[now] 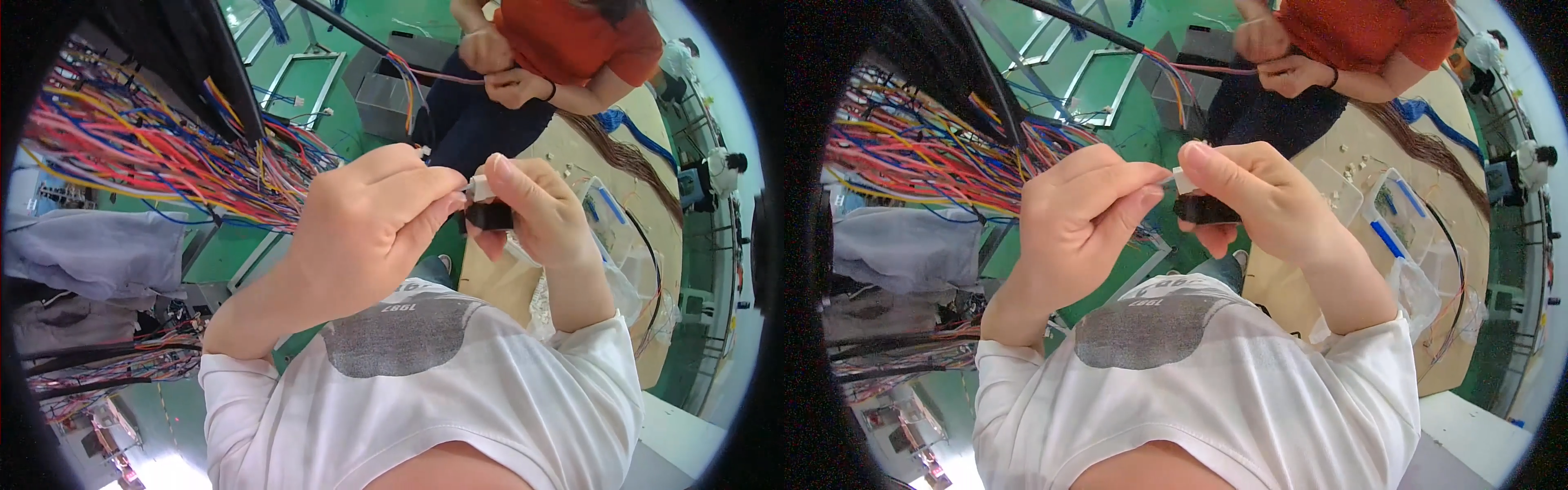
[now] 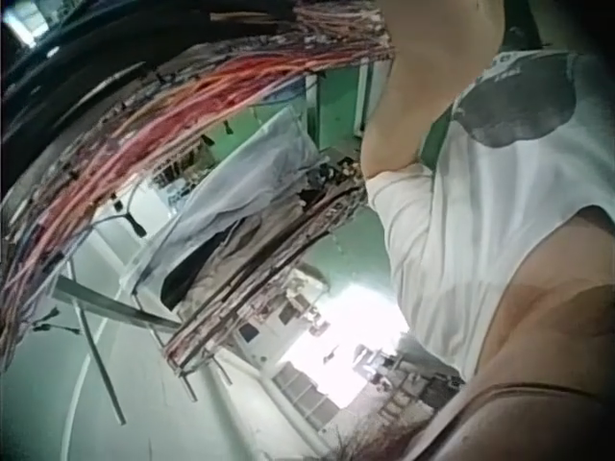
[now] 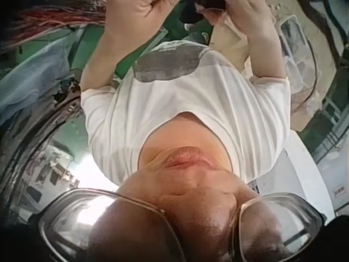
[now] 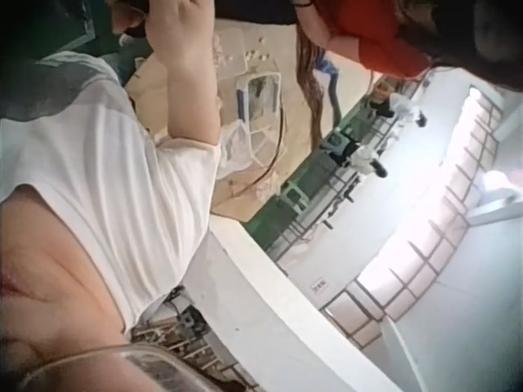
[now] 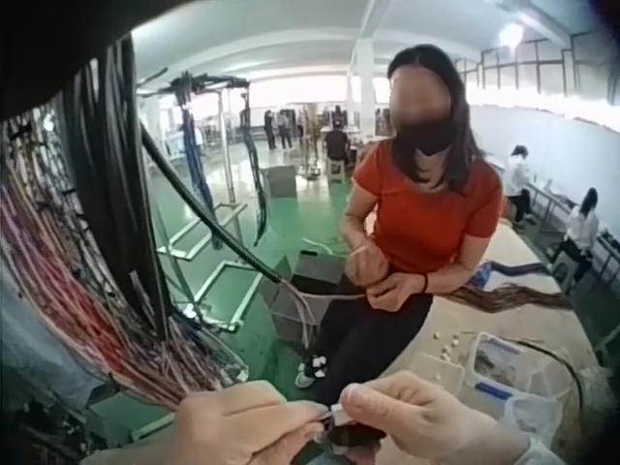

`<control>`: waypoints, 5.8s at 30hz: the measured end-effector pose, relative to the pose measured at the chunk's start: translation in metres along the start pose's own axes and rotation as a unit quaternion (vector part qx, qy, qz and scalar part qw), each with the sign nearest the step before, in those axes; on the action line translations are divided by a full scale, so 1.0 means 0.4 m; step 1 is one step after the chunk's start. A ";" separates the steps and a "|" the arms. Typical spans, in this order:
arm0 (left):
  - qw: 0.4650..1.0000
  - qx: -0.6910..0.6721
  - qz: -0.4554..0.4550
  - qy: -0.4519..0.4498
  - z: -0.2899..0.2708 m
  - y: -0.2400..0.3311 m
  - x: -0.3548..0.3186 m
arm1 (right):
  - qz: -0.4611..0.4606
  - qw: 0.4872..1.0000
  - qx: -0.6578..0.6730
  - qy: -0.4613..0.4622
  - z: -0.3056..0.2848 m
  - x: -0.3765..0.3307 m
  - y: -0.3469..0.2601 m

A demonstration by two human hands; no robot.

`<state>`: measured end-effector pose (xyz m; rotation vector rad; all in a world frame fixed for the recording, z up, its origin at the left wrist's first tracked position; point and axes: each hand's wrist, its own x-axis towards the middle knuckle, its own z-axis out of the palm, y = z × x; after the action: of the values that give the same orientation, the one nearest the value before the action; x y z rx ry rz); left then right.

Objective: The recorder is assembling and wrapping multi-colored wire harnesses with black electrical tape in a factory setting.

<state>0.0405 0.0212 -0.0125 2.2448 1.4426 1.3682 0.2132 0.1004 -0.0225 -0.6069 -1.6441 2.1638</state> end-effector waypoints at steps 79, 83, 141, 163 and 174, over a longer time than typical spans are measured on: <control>0.933 -0.205 -0.217 0.201 -0.020 -0.017 -0.131 | -0.360 0.921 -0.092 0.117 0.186 0.136 0.094; 0.963 -0.104 -0.147 0.198 -0.022 -0.022 -0.136 | -0.368 0.907 -0.192 0.073 0.147 0.146 0.105; 0.965 -0.132 -0.223 0.042 -0.026 -0.088 -0.157 | -0.379 0.820 -0.430 0.013 0.107 0.168 0.078; 0.930 -0.345 -0.103 0.078 -0.046 -0.078 -0.142 | -0.225 0.966 -0.130 0.011 0.107 0.123 0.074; 0.956 -0.239 -0.164 0.051 -0.015 -0.057 -0.146 | -0.370 0.901 -0.211 -0.081 0.077 0.139 0.069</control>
<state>0.0138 -0.0144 -0.0572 1.5809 1.2662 1.5321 0.1490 0.0970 -0.0488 0.1189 -2.0163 1.3421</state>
